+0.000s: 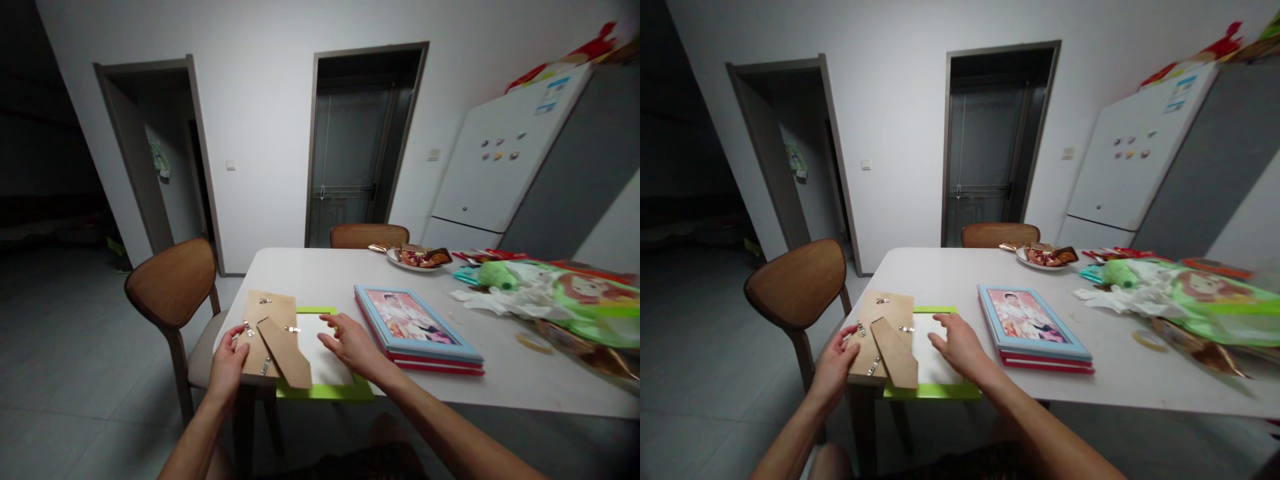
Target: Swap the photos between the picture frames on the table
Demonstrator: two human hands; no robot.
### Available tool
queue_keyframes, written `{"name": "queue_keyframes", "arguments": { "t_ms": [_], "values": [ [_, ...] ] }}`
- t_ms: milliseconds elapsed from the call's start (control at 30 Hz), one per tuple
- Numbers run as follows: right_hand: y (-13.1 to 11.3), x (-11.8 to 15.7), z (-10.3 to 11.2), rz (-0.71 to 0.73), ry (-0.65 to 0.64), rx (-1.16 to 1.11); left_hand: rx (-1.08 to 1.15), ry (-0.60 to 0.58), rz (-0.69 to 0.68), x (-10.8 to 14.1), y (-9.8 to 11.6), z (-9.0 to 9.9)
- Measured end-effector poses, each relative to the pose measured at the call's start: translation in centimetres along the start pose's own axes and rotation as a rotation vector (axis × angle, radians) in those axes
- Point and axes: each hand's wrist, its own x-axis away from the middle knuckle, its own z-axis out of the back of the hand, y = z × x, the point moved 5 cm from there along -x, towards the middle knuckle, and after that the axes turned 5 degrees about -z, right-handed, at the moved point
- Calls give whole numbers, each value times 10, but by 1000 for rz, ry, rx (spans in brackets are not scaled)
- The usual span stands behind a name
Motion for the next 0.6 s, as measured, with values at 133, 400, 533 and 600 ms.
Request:
{"name": "queue_keyframes", "arguments": {
  "t_ms": [133, 400, 533, 600],
  "values": [
    [51, 3, -17, -163, -16, 199, -70, 110, 42, -4, -13, 46],
    [70, 2, -27, -264, -43, 203, -449, 120, -4, -15, -29, 71],
    [70, -1, -20, -346, -29, 56, -645, 129, -116, -14, -26, 70],
    [68, 3, -15, -445, -39, -232, -705, 121, -170, -11, -23, 63]
  ]
}}
